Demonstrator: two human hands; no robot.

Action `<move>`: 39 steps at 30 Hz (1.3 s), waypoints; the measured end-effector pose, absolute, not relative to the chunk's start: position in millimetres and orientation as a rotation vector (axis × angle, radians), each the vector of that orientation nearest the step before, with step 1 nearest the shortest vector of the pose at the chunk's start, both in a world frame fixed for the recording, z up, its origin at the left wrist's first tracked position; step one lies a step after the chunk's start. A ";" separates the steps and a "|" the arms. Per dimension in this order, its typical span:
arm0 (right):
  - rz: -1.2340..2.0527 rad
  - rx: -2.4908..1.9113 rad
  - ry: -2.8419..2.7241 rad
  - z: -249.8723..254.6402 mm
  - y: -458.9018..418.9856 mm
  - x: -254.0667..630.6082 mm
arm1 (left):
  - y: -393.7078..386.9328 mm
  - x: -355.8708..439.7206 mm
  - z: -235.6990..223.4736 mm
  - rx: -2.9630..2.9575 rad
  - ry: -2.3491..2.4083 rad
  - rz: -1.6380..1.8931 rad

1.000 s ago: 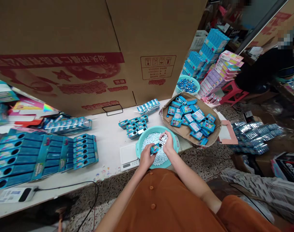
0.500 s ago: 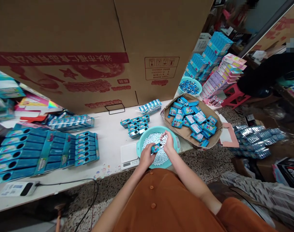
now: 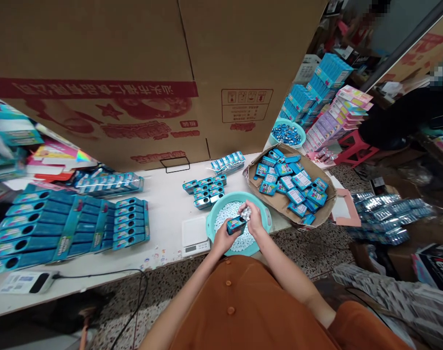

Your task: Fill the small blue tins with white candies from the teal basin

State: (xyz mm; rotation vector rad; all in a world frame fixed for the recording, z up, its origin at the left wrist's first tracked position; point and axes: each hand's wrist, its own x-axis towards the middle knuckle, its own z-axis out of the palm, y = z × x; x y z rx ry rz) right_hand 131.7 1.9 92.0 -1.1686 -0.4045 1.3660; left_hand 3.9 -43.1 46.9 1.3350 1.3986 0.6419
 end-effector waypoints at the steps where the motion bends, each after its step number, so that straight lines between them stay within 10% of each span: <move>1: 1.367 -1.170 -0.405 93.2 1.6 131.7 | -43.1 4.3 47.8 1.367 1.409 0.652; 39: 1.299 -1.192 -0.483 96.5 11.5 127.1 | -35.1 8.1 50.8 1.338 1.440 0.758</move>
